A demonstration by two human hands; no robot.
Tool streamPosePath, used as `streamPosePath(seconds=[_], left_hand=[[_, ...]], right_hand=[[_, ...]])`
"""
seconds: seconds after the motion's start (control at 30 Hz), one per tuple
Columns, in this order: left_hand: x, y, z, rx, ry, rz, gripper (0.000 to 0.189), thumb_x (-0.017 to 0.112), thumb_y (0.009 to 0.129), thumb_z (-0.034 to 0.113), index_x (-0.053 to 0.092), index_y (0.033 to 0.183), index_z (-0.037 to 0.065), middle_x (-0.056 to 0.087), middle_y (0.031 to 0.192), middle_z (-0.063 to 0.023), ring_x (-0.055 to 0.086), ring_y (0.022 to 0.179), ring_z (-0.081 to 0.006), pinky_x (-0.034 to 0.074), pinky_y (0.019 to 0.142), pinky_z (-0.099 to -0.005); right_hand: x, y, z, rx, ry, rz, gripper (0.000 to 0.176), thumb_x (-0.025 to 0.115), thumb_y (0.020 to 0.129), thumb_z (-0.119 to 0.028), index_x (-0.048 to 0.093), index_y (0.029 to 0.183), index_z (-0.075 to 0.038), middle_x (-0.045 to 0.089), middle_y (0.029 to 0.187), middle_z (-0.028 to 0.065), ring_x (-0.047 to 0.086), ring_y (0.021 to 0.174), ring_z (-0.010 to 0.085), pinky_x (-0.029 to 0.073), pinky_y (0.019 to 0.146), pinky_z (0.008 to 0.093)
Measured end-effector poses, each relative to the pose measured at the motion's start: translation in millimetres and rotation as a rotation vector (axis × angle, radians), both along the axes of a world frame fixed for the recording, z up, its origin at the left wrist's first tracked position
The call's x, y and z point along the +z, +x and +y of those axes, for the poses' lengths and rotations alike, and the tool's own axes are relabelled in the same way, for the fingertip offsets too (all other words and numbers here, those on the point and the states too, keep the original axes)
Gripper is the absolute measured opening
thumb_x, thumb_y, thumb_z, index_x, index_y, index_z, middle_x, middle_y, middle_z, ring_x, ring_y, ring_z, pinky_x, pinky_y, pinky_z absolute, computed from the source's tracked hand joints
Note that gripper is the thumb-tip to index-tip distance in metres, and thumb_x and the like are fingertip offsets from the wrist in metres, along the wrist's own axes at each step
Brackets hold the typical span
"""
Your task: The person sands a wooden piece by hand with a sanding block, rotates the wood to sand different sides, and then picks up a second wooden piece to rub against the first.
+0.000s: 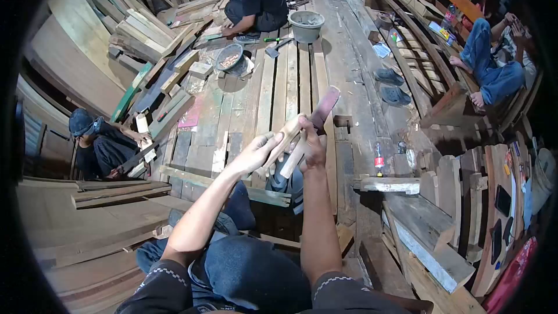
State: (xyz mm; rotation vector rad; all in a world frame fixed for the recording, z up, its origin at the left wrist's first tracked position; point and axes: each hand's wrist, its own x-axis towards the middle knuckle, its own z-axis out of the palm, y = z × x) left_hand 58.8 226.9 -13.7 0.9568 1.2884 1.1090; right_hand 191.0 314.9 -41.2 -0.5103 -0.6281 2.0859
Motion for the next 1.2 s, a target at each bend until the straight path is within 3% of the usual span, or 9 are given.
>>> streamPosePath(seconds=[0.3,0.43,0.53,0.77,0.8,0.9,1.07,1.17,1.2], left_hand=[[0.8,1.0,1.2,0.146,0.058,0.275,0.038,0.061,0.095,0.044,0.055,0.099,0.006,0.065,0.072,-0.0025,0.050,0.053,-0.0057,0.038,0.048,-0.0228],[4.9,0.1,0.3,0.106,-0.032,0.191,0.039,0.058,0.096,0.047,0.056,0.099,0.008,0.063,0.071,-0.0029,0.050,0.050,-0.0053,0.036,0.044,-0.0227],[12.4,1.8,-1.2,0.053,-0.098,0.129,0.043,0.054,0.097,0.049,0.057,0.096,0.006,0.060,0.070,-0.0014,0.048,0.043,-0.0071,0.032,0.036,-0.0232],[9.8,3.7,-2.3,-0.048,-0.053,0.079,0.040,0.050,0.100,0.047,0.059,0.099,0.008,0.055,0.067,0.0024,0.044,0.040,-0.0050,0.032,0.036,-0.0213],[14.0,6.2,-3.4,-0.024,-0.059,0.114,0.039,0.052,0.100,0.043,0.061,0.098,0.005,0.055,0.064,-0.0019,0.049,0.042,-0.0089,0.037,0.039,-0.0252],[11.6,8.0,-3.1,0.033,0.325,0.650,0.037,0.057,0.098,0.037,0.063,0.102,0.000,0.059,0.064,-0.0096,0.056,0.048,-0.0147,0.043,0.046,-0.0310],[8.8,9.5,-4.3,0.110,0.387,0.688,0.035,0.065,0.092,0.024,0.060,0.114,-0.003,0.066,0.074,-0.0188,0.068,0.065,-0.0262,0.051,0.062,-0.0344],[1.3,4.3,-1.4,0.136,0.518,0.851,0.036,0.067,0.091,0.022,0.058,0.115,-0.003,0.066,0.081,-0.0219,0.069,0.072,-0.0293,0.051,0.064,-0.0351],[9.8,6.3,-4.3,0.117,0.401,0.785,0.033,0.068,0.090,0.020,0.057,0.112,-0.003,0.066,0.086,-0.0238,0.069,0.078,-0.0314,0.052,0.067,-0.0360]], right_hand=[[-0.1,1.4,2.3,0.009,0.047,-0.005,0.039,0.070,0.087,-0.025,0.063,0.106,0.008,0.061,0.063,0.0069,0.055,0.043,0.0145,0.051,0.040,0.0304],[0.0,2.2,3.5,0.069,-0.006,0.011,0.042,0.067,0.087,-0.028,0.061,0.108,0.007,0.064,0.065,0.0100,0.057,0.044,0.0157,0.053,0.040,0.0351],[-3.4,2.1,3.8,0.113,-0.039,0.095,0.042,0.066,0.088,-0.032,0.061,0.105,0.006,0.063,0.065,0.0088,0.057,0.046,0.0144,0.053,0.041,0.0341],[-11.7,2.9,4.9,0.030,-0.002,-0.053,0.049,0.063,0.088,-0.043,0.063,0.104,0.004,0.060,0.065,0.0057,0.052,0.045,0.0125,0.048,0.044,0.0276],[-9.2,4.2,4.2,0.060,-0.011,-0.049,0.051,0.062,0.088,-0.044,0.063,0.105,0.004,0.059,0.064,0.0056,0.052,0.045,0.0124,0.048,0.044,0.0271],[-7.0,5.8,4.8,0.094,0.000,-0.005,0.056,0.060,0.089,-0.047,0.064,0.105,0.006,0.058,0.063,0.0050,0.053,0.047,0.0123,0.047,0.045,0.0266],[-4.0,3.0,5.4,0.084,-0.024,0.057,0.058,0.061,0.087,-0.047,0.064,0.106,0.008,0.059,0.065,0.0050,0.055,0.051,0.0126,0.047,0.049,0.0248],[1.3,3.0,4.7,0.044,-0.029,0.009,0.057,0.061,0.087,-0.046,0.065,0.104,0.008,0.061,0.066,0.0051,0.055,0.051,0.0120,0.047,0.049,0.0247],[-0.3,3.2,5.7,0.047,-0.031,-0.005,0.057,0.061,0.086,-0.046,0.066,0.103,0.008,0.061,0.065,0.0050,0.055,0.051,0.0119,0.047,0.049,0.0247]])
